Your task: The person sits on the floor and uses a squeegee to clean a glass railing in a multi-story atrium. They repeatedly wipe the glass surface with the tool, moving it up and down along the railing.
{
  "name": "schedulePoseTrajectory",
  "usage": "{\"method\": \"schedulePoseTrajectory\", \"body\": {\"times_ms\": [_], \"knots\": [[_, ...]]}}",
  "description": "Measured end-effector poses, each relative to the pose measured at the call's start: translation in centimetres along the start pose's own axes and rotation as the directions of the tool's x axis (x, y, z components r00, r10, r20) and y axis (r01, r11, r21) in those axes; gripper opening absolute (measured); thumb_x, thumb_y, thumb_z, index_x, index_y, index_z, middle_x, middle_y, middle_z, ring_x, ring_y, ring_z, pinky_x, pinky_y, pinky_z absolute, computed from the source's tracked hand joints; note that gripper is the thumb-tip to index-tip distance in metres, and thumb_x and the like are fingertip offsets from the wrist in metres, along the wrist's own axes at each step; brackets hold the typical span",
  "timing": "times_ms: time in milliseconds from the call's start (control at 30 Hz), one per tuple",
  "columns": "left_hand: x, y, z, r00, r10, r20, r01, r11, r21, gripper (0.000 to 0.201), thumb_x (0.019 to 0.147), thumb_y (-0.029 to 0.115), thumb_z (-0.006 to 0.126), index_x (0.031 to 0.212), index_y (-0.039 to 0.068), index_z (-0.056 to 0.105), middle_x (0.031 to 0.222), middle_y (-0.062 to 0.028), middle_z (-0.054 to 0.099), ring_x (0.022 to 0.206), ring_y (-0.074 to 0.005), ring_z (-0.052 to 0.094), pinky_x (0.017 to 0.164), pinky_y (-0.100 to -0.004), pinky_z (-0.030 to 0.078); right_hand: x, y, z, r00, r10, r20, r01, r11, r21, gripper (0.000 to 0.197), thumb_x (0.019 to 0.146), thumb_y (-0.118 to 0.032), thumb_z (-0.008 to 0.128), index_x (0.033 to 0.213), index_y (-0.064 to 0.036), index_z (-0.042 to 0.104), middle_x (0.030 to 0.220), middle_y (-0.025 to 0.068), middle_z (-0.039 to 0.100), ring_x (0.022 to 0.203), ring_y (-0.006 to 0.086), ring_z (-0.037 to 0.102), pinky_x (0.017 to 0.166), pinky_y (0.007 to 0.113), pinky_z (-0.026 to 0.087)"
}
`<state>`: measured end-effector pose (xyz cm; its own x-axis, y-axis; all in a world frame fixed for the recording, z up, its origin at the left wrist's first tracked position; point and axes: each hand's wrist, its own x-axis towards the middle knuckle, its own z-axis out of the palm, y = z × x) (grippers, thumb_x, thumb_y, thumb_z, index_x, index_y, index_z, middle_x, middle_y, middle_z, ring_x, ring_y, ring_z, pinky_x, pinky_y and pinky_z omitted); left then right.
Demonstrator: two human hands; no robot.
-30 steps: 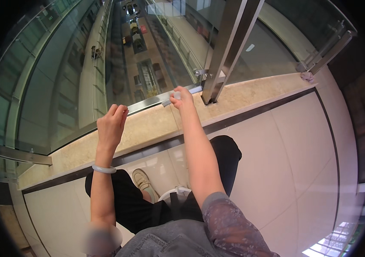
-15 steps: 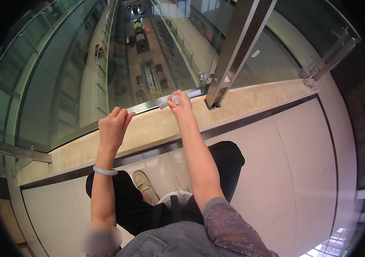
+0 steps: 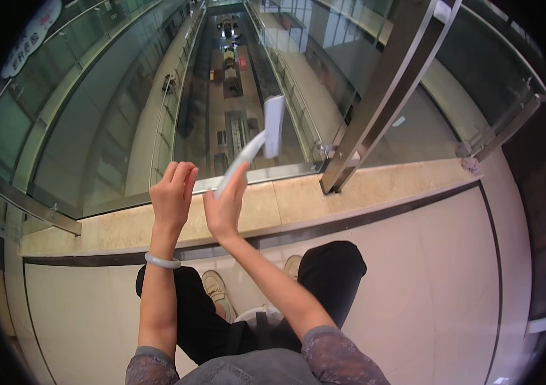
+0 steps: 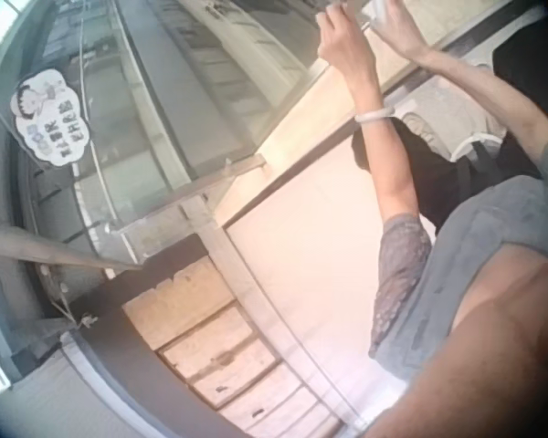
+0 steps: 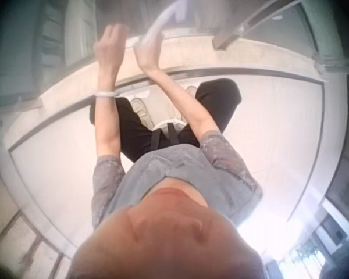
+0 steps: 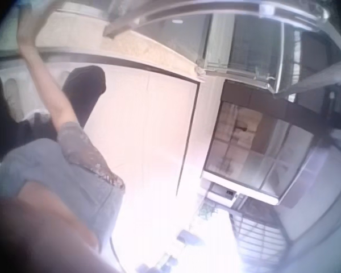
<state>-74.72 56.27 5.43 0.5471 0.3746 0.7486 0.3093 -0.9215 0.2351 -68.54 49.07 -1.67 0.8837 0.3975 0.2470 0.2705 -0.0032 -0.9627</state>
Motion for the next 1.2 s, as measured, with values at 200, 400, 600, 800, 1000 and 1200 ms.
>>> {"method": "schedulePoseTrajectory", "body": {"times_ms": [200, 400, 600, 800, 1000, 1200], "knots": [[-0.3, -0.4, 0.1, 1.0, 0.029, -0.008, -0.028, 0.999, 0.021, 0.01, 0.084, 0.015, 0.066, 0.082, 0.012, 0.056, 0.074, -0.005, 0.052, 0.06, -0.0253, 0.059, 0.049, -0.0362, 0.045, -2.2, 11.3, -1.9, 0.985, -0.164, 0.047, 0.169, 0.899, -0.404, 0.085, 0.074, 0.01, 0.047, 0.152, -0.0143, 0.02, 0.108, 0.0192, 0.041, 0.078, 0.039, 0.054, 0.066, 0.046, 0.045], [0.2, 0.2, 0.2, 0.998, -0.045, -0.052, 0.04, 0.994, -0.105, 0.011, 0.082, 0.014, 0.067, 0.082, 0.012, 0.056, 0.074, -0.0046, 0.053, 0.061, -0.025, 0.06, 0.049, -0.0364, 0.045, 6.5, -2.8, -2.1, 0.795, -0.607, 0.009, 0.562, 0.731, -0.387, 0.068, 0.085, -0.001, 0.056, 0.147, -0.0165, 0.034, 0.102, 0.0147, 0.045, 0.077, 0.0344, 0.056, 0.063, 0.042, 0.046], [0.3, 0.3, -0.2, 0.993, -0.111, -0.043, 0.1, 0.976, -0.193, 0.019, 0.081, 0.016, 0.072, 0.074, 0.008, 0.055, 0.071, -0.0037, 0.054, 0.055, -0.0226, 0.058, 0.048, -0.0332, 0.043, 11.5, -11.9, -2.2, 0.784, -0.616, 0.083, 0.62, 0.767, -0.167, 0.061, 0.092, -0.007, 0.049, 0.149, -0.0184, 0.031, 0.105, 0.0176, 0.048, 0.078, 0.0331, 0.056, 0.064, 0.04, 0.046], [0.3, 0.4, -0.7, 0.996, -0.076, -0.048, 0.065, 0.978, -0.2, 0.029, 0.083, 0.022, 0.07, 0.067, 0.007, 0.052, 0.063, -0.006, 0.05, 0.052, -0.0262, 0.053, 0.046, -0.0365, 0.039, 6.9, 1.1, -1.8, 0.868, -0.48, 0.124, 0.495, 0.855, -0.157, 0.063, 0.094, -0.008, 0.044, 0.151, -0.0092, 0.017, 0.131, 0.0226, 0.042, 0.114, 0.041, 0.048, 0.092, 0.044, 0.041], [0.0, 0.3, -0.6, 0.994, -0.099, -0.043, 0.088, 0.976, -0.2, 0.026, 0.088, 0.02, 0.066, 0.071, 0.005, 0.053, 0.061, -0.0094, 0.052, 0.054, -0.0304, 0.053, 0.046, -0.0382, 0.038, 9.8, -7.9, -1.0, 0.878, -0.466, 0.107, 0.468, 0.884, -0.001, 0.066, 0.094, -0.01, 0.046, 0.15, -0.0016, 0.012, 0.15, 0.0234, 0.028, 0.135, 0.0385, 0.035, 0.107, 0.041, 0.033], [0.2, 0.1, -1.1, 0.991, -0.123, -0.058, 0.104, 0.958, -0.268, 0.008, 0.088, 0.014, 0.064, 0.086, 0.008, 0.059, 0.074, -0.0092, 0.062, 0.062, -0.0295, 0.06, 0.051, -0.0357, 0.045, 15.5, -26.4, -1.5, 0.817, -0.57, 0.085, 0.558, 0.819, 0.134, 0.073, 0.09, -0.016, 0.052, 0.153, -0.0242, 0.016, 0.071, 0.0082, 0.057, 0.044, 0.012, 0.047, 0.039, 0.028, 0.041]]}}
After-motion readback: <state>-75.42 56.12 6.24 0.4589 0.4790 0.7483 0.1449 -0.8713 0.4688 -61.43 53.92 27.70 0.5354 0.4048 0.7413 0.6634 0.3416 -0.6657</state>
